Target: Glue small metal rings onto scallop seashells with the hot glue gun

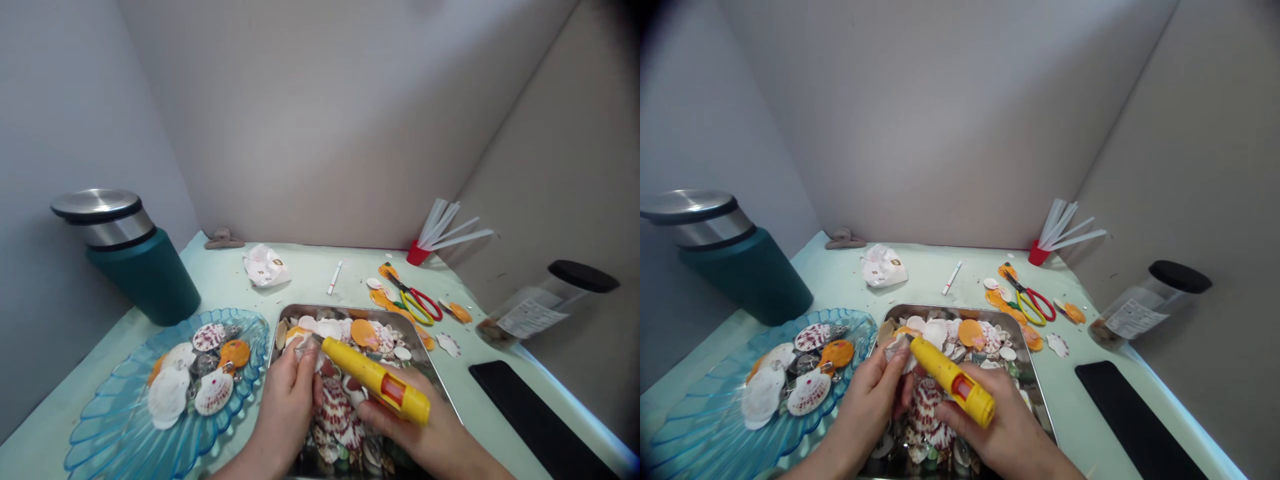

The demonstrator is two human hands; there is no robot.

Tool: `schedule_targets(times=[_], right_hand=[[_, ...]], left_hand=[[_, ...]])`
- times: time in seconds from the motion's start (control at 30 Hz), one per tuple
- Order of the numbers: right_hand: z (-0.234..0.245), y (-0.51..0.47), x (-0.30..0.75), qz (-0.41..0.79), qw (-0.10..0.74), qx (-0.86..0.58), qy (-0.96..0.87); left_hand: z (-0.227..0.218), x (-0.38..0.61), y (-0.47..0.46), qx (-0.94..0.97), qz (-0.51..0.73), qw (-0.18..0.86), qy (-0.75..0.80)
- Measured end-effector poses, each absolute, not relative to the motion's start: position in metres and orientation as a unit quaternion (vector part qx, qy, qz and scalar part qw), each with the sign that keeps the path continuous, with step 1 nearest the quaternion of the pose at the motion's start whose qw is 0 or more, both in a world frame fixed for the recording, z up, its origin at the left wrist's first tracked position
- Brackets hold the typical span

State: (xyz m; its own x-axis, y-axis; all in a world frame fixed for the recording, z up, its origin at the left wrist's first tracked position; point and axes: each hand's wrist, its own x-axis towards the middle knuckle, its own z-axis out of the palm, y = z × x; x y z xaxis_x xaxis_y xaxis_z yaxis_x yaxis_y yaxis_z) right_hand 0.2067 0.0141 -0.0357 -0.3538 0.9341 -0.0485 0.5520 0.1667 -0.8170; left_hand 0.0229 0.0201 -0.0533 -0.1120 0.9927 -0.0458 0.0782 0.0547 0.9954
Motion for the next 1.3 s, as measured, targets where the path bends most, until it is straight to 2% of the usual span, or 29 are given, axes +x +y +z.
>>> schedule_targets(times=[0.2,0.57,1.03,1.3], right_hand=[[-0.031,0.015,0.203,0.383,0.260,-0.492,-0.737],[-0.027,0.014,0.201,0.364,0.297,-0.468,-0.749],[-0.037,0.015,0.207,0.368,0.248,-0.507,-0.739],[-0.029,0.013,0.202,0.337,0.297,-0.477,-0.756]], left_hand=[[-0.054,0.022,0.018,0.521,0.441,0.475,0.555],[-0.055,0.022,0.020,0.503,0.463,0.493,0.539],[-0.051,0.022,0.021,0.467,0.488,0.492,0.549],[-0.050,0.023,0.019,0.495,0.475,0.482,0.546]])
